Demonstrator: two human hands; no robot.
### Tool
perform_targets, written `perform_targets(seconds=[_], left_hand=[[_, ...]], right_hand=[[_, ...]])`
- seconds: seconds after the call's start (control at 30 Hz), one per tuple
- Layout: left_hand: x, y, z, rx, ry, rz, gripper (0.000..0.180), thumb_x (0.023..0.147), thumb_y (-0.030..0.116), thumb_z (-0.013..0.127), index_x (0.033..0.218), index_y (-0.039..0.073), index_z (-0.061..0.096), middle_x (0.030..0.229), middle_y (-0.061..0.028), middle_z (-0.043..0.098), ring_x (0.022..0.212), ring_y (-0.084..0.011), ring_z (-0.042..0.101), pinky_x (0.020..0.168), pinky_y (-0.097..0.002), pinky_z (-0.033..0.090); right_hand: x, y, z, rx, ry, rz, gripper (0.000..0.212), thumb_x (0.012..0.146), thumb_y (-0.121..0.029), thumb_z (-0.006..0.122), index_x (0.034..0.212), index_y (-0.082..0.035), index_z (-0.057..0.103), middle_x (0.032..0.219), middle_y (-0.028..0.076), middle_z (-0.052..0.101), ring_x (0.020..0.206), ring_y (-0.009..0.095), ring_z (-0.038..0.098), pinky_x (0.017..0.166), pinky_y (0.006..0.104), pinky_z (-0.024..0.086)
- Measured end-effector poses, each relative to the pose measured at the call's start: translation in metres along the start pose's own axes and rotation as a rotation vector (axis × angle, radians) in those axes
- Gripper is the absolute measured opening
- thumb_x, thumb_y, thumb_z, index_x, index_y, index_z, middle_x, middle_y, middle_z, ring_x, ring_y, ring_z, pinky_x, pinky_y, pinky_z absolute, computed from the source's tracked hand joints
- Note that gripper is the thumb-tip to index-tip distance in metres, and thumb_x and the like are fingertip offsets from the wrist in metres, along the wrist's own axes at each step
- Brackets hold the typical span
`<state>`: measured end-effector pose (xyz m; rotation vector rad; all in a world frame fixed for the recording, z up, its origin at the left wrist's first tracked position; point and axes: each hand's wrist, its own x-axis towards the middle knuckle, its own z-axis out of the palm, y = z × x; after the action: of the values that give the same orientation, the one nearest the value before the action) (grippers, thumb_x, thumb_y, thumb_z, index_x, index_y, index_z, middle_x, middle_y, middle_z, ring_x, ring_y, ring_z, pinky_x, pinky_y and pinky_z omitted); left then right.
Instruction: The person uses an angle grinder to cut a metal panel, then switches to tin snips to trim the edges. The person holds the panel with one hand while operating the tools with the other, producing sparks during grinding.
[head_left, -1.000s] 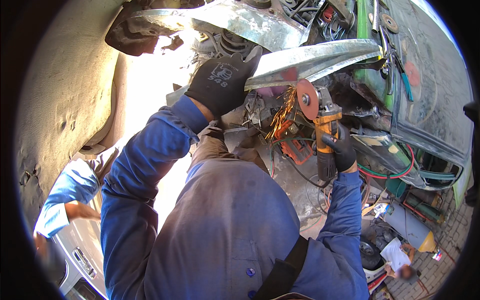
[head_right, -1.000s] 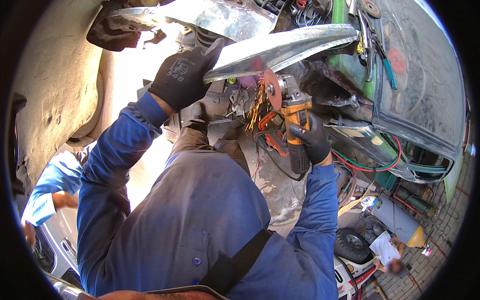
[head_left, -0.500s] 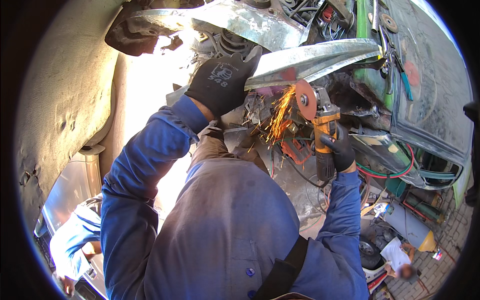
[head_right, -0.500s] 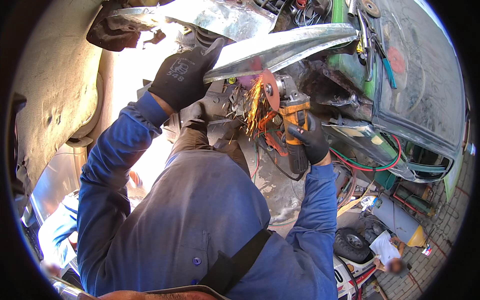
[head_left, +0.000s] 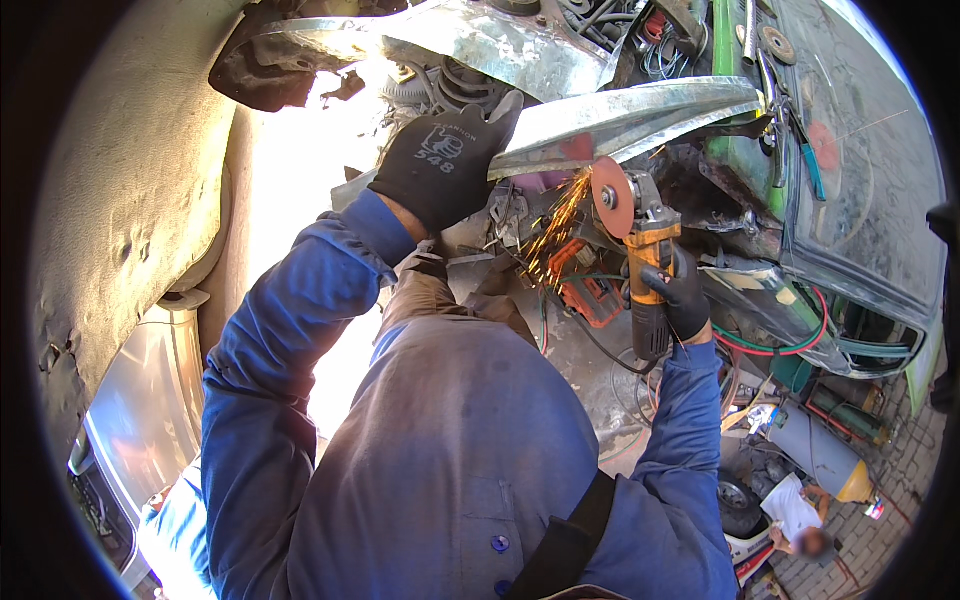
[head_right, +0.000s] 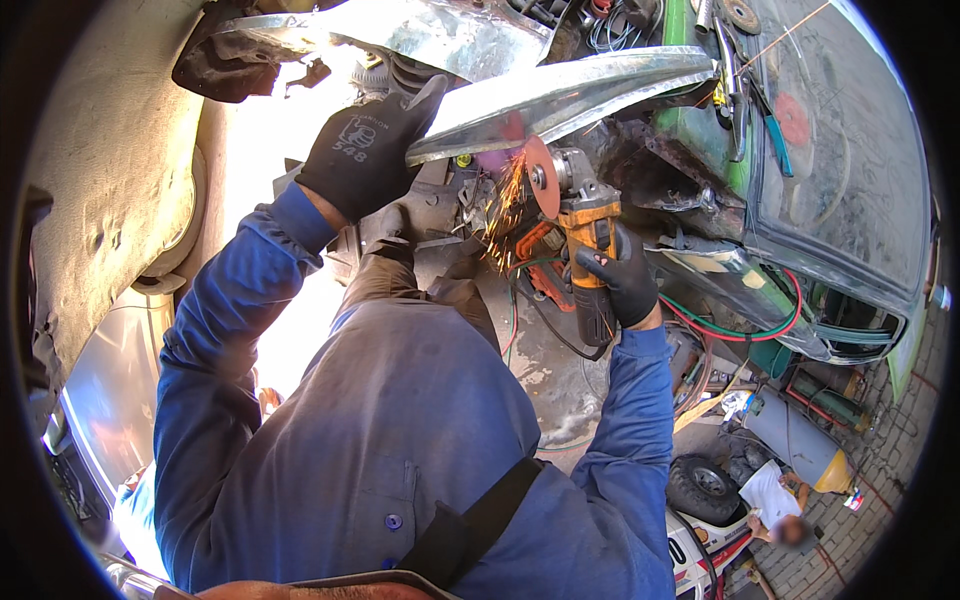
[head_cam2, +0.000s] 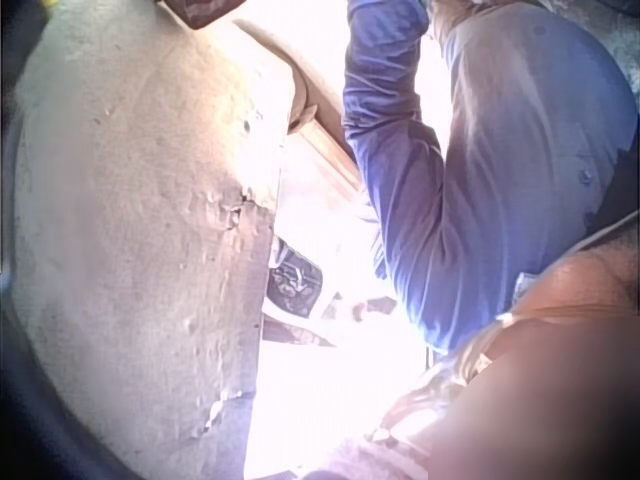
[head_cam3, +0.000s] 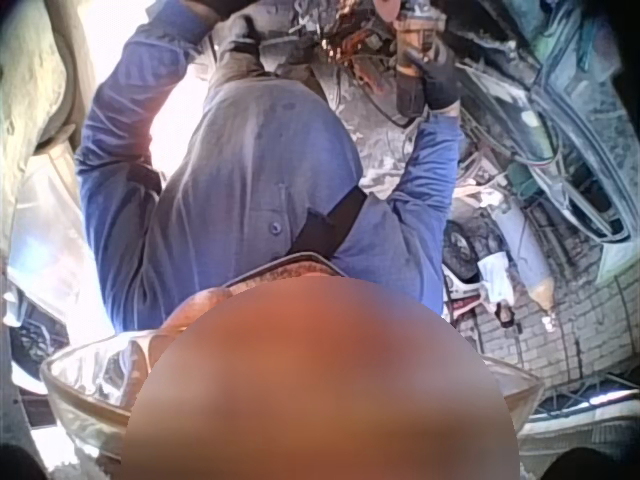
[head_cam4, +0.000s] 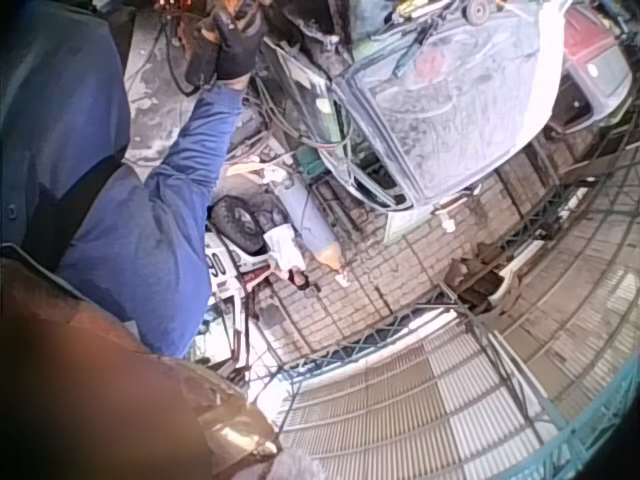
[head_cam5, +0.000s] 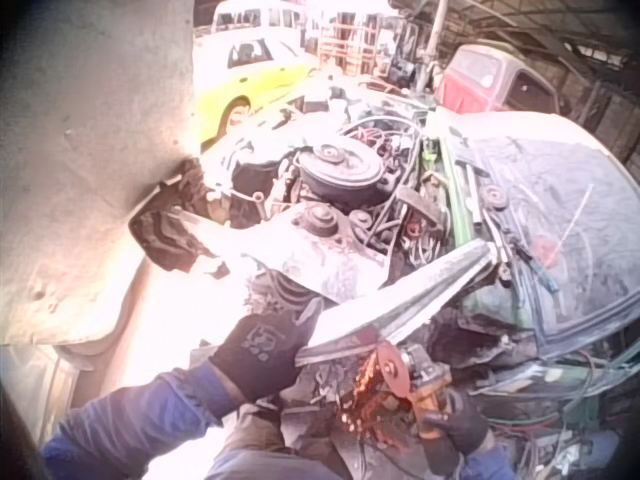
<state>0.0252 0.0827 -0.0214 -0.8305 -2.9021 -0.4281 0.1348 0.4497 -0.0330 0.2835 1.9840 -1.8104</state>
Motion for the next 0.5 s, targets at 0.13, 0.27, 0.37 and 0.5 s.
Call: perform_targets(seconds=[0.13, 0.27, 0.37, 0.5], left_hand=[[0.0003, -0.0004, 0.0003, -0.007, -0.005, 0.0, 0.08, 0.085, 0.02, 0.079, 0.157, 0.012, 0.046, 0.101, -0.0151, 0.071, 0.093, -0.0352, 0.073, 0.075, -0.0474, 0.058], [0.0003, -0.0005, 0.0001, 0.002, -0.002, 0.002, 0.08, 0.085, 0.02, 0.079, 0.157, 0.012, 0.045, 0.102, -0.0153, 0.072, 0.093, -0.0351, 0.073, 0.076, -0.0471, 0.058], [0.0001, -0.0006, 0.0006, -0.006, 0.003, 0.001, 0.08, 0.085, 0.02, 0.079, 0.157, 0.012, 0.046, 0.103, -0.0155, 0.072, 0.094, -0.035, 0.073, 0.076, -0.047, 0.058], [-0.0001, -0.0013, 0.0024, -0.026, 0.012, -0.001, 0.089, 0.084, 0.008, 0.075, 0.164, 0.016, 0.037, 0.102, -0.0147, 0.07, 0.091, -0.0352, 0.073, 0.075, -0.0462, 0.058]], right_hand=[[0.0009, -0.0025, -0.0003, 0.001, -0.018, -0.012, 0.045, 0.094, -0.022, 0.077, 0.13, 0.002, 0.063, 0.102, 0.01, 0.074, 0.082, 0.018, 0.074, 0.076, 0.0342, 0.062], [0.0012, -0.0042, -0.0001, 0.018, -0.023, -0.02, 0.044, 0.094, -0.021, 0.077, 0.128, 0.003, 0.063, 0.101, 0.011, 0.074, 0.081, 0.019, 0.075, 0.076, 0.0345, 0.062], [0.0008, -0.0048, 0.0001, 0.037, -0.047, 0.0, 0.043, 0.093, -0.022, 0.077, 0.127, 0.002, 0.064, 0.1, 0.011, 0.074, 0.081, 0.019, 0.075, 0.075, 0.035, 0.062], [-0.0001, -0.0055, 0.0003, 0.044, -0.037, 0.003, 0.043, 0.093, -0.022, 0.077, 0.126, 0.002, 0.064, 0.098, 0.011, 0.074, 0.081, 0.019, 0.075, 0.075, 0.0353, 0.062]])
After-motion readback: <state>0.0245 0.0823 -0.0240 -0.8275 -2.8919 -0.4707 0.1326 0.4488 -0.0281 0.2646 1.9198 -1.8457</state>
